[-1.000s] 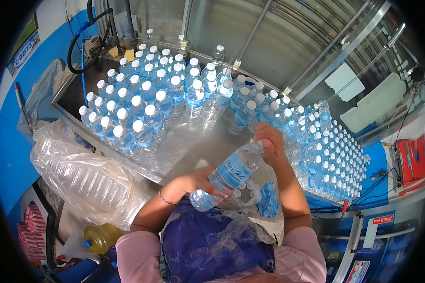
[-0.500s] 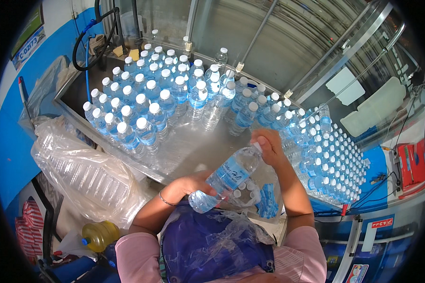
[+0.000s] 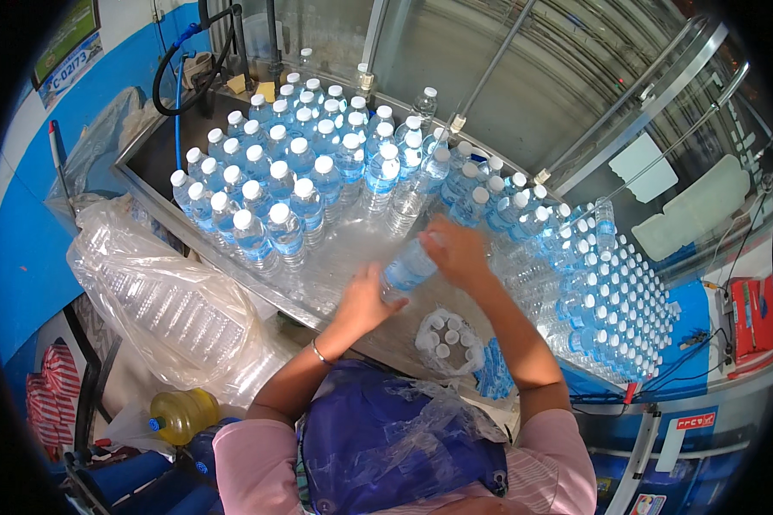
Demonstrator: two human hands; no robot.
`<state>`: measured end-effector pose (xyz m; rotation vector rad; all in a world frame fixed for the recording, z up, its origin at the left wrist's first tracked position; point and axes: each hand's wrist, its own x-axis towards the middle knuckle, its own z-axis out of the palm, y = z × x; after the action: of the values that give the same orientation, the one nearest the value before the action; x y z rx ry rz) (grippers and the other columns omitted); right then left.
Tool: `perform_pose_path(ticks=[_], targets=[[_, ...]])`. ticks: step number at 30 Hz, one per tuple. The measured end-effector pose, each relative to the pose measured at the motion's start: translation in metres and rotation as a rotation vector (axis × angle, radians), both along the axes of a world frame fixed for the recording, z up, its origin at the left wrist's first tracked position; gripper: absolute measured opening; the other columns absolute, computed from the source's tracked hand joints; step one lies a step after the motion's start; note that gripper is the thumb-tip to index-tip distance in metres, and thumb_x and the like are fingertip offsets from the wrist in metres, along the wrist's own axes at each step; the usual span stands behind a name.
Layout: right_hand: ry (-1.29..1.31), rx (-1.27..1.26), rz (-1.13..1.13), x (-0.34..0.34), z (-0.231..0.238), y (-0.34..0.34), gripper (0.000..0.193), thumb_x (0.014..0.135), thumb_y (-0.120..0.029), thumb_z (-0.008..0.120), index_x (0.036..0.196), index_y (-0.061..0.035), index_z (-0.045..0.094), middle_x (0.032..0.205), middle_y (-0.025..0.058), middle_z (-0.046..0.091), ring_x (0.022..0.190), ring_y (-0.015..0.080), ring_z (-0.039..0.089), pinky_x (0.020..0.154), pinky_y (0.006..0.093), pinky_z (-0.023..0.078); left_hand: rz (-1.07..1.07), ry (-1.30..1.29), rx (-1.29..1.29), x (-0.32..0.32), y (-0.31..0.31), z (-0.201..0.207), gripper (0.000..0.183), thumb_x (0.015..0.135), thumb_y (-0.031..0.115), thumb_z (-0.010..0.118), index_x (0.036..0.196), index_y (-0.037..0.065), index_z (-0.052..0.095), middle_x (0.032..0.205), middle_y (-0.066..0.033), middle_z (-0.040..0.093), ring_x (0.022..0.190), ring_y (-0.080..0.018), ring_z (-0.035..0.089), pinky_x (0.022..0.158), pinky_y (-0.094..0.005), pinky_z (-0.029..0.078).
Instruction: The person repeatedly picks up plastic water bottles from a metal tray, applies a blue label to each bottle by hand, and places the labeled bottles back on the tray. The process is continuous and repetitive throughout the clip.
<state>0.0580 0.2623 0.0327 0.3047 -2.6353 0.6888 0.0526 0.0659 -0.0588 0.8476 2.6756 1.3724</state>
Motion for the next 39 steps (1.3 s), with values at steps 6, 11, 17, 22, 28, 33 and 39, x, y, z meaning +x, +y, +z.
perform_pose_path(ticks=[6,11,17,22,28,33,39], targets=[[0.089,0.135,0.026,-0.055,-0.023,-0.040,0.026,0.085,-0.030,0.069,0.095,-0.0098,0.056,0.077,0.0120,0.057,0.072,0.0324,0.060,0.062,0.0424,0.047,0.230,-0.146,0.032,-0.032,0.010,-0.085,0.078,0.079,0.026,0.078,0.133,-0.004,0.031,0.108,-0.0235,0.056,0.089,-0.0340,0.065,0.073,-0.0422,0.053],[0.004,0.043,0.057,-0.072,-0.022,-0.055,0.037,0.083,-0.029,0.071,0.112,-0.0104,0.058,0.092,0.0142,0.056,0.082,0.0330,0.060,0.069,0.0429,0.048,0.155,-0.893,0.840,-0.078,0.040,-0.095,0.077,0.088,0.016,0.068,0.138,-0.003,0.011,0.104,-0.0194,0.054,0.068,-0.0229,0.063,0.055,-0.0338,0.052],[0.286,0.164,-0.355,-0.057,-0.005,0.007,0.045,0.084,-0.021,0.069,0.126,-0.0103,0.055,0.104,0.0176,0.051,0.097,0.0342,0.057,0.083,0.0449,0.049,0.376,-0.721,0.895,-0.111,0.054,-0.087,0.067,0.088,0.015,0.067,0.136,0.001,0.023,0.104,-0.0189,0.054,0.075,-0.0226,0.064,0.059,-0.0316,0.053],[-0.067,0.186,-0.627,-0.038,-0.014,0.073,0.049,0.087,-0.026,0.067,0.129,-0.0086,0.050,0.116,0.0229,0.053,0.105,0.0385,0.057,0.083,0.0460,0.048,0.449,-0.813,1.038,-0.122,0.057,-0.091,0.061,0.088,0.008,0.065,0.136,0.005,0.027,0.115,-0.0187,0.049,0.080,-0.0233,0.064,0.066,-0.0318,0.054],[-0.172,0.095,-0.470,-0.024,-0.019,0.071,0.043,0.086,-0.030,0.068,0.119,-0.0079,0.051,0.088,0.0166,0.066,0.083,0.0397,0.065,0.072,0.0494,0.049,0.550,-0.695,1.138,-0.101,0.052,-0.091,0.059,0.086,-0.012,0.051,0.137,0.009,0.030,0.129,-0.0135,0.044,0.097,-0.0253,0.063,0.081,-0.0346,0.053],[-0.104,0.024,-0.258,-0.021,-0.014,0.025,0.036,0.085,-0.028,0.070,0.110,-0.0074,0.053,0.079,0.0146,0.066,0.073,0.0346,0.066,0.064,0.0434,0.049,0.499,-0.696,1.310,-0.091,0.029,-0.081,0.061,0.085,-0.016,0.047,0.138,0.010,0.031,0.135,-0.0131,0.044,0.113,-0.0235,0.056,0.092,-0.0371,0.048],[-0.067,-0.123,0.061,-0.055,-0.022,-0.043,0.036,0.085,-0.025,0.071,0.110,-0.0063,0.053,0.083,0.0159,0.067,0.076,0.0362,0.066,0.065,0.0420,0.051,0.542,-0.388,0.883,-0.059,0.010,-0.109,0.061,0.084,-0.017,0.044,0.139,0.010,0.035,0.128,-0.0110,0.048,0.111,-0.0194,0.055,0.086,-0.0321,0.050]])
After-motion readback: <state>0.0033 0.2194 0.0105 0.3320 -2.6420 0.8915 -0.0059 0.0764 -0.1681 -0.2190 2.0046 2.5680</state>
